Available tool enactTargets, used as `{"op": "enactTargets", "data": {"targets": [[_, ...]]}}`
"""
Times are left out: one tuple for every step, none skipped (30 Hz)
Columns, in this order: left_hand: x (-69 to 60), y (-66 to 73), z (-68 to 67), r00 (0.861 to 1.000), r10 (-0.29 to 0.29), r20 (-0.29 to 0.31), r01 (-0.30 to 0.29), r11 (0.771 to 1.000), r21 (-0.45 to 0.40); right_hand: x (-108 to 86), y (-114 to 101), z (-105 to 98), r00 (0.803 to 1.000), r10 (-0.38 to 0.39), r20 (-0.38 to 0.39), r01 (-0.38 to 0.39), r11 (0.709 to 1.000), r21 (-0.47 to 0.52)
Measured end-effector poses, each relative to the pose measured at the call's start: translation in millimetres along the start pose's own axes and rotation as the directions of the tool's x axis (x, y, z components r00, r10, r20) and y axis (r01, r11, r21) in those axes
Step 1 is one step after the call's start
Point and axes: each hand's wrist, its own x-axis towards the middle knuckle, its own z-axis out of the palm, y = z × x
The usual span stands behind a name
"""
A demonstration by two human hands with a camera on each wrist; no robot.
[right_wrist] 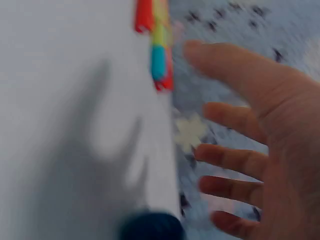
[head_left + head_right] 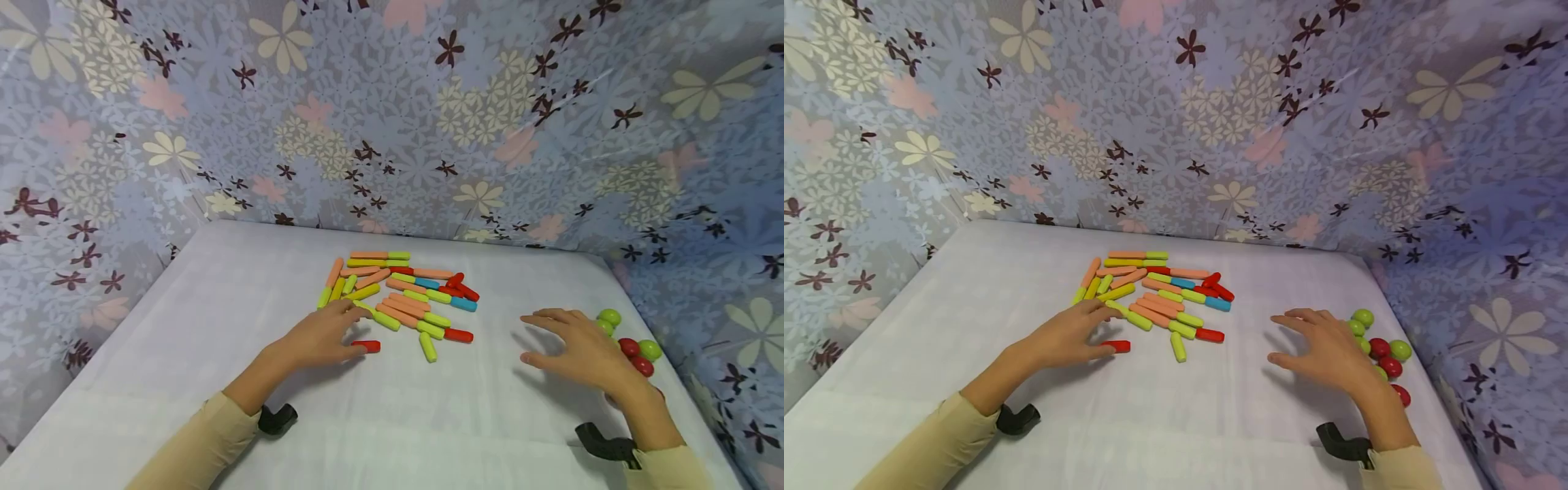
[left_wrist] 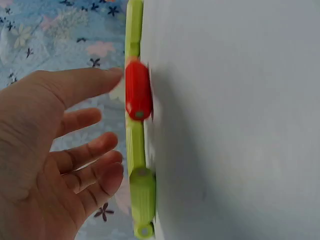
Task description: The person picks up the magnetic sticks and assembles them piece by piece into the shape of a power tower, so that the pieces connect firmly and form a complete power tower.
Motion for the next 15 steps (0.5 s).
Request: {"op": "enactTargets", "data": {"targets": [[1.3,2.0,0.6,1.000,0.015,0.019,-0.015,1.000,0.000,-3.1,5.4,-3.7,1.000,0.014,0.017,-0.015,0.999,0.046],[2.5,3.5,1.4,0.999,0.029,0.038,-0.029,1.000,0.003,-6.4,10.4,-7.3,0.999,0.027,0.038,-0.030,0.996,0.087],[3.3,4.8,1.8,0.998,0.042,0.051,-0.042,0.999,0.007,-9.2,15.3,-10.4,0.997,0.041,0.063,-0.048,0.992,0.117],[4.0,5.7,2.4,0.997,0.049,0.064,-0.050,0.999,0.011,-11.8,19.6,-13.1,0.995,0.053,0.086,-0.064,0.988,0.141],[4.6,6.1,3.4,0.996,0.057,0.074,-0.058,0.998,0.023,-14.0,23.4,-15.4,0.992,0.060,0.107,-0.077,0.984,0.161],[5.0,6.5,4.2,0.995,0.059,0.083,-0.062,0.997,0.036,-15.9,26.8,-17.1,0.990,0.069,0.119,-0.089,0.982,0.167],[5.1,6.9,4.8,0.994,0.061,0.088,-0.066,0.997,0.046,-17.6,29.6,-18.4,0.989,0.072,0.132,-0.093,0.981,0.168],[5.3,6.9,5.4,0.994,0.065,0.091,-0.069,0.996,0.052,-19.0,32.0,-19.3,0.986,0.068,0.151,-0.094,0.981,0.169],[5.3,7.0,5.9,0.994,0.065,0.090,-0.071,0.996,0.058,-20.1,34.0,-19.9,0.982,0.071,0.177,-0.102,0.979,0.177],[5.3,7.0,6.5,0.994,0.068,0.087,-0.073,0.996,0.059,-21.2,35.6,-20.1,0.976,0.071,0.207,-0.112,0.974,0.195],[5.2,7.1,7.0,0.994,0.071,0.084,-0.076,0.995,0.062,-21.9,36.9,-20.0,0.969,0.070,0.235,-0.120,0.971,0.207],[5.1,7.2,7.5,0.994,0.073,0.079,-0.078,0.995,0.061,-22.4,38.0,-19.6,0.963,0.066,0.262,-0.125,0.969,0.215],[4.9,7.2,7.8,0.994,0.078,0.074,-0.082,0.995,0.055,-22.5,38.6,-19.1,0.955,0.064,0.290,-0.134,0.964,0.228],[4.9,7.1,8.3,0.994,0.083,0.069,-0.087,0.995,0.048,-22.2,39.2,-18.5,0.948,0.059,0.313,-0.139,0.961,0.241],[4.9,7.1,8.6,0.994,0.089,0.064,-0.091,0.995,0.040,-21.8,39.3,-17.5,0.943,0.061,0.328,-0.147,0.958,0.245]]}}
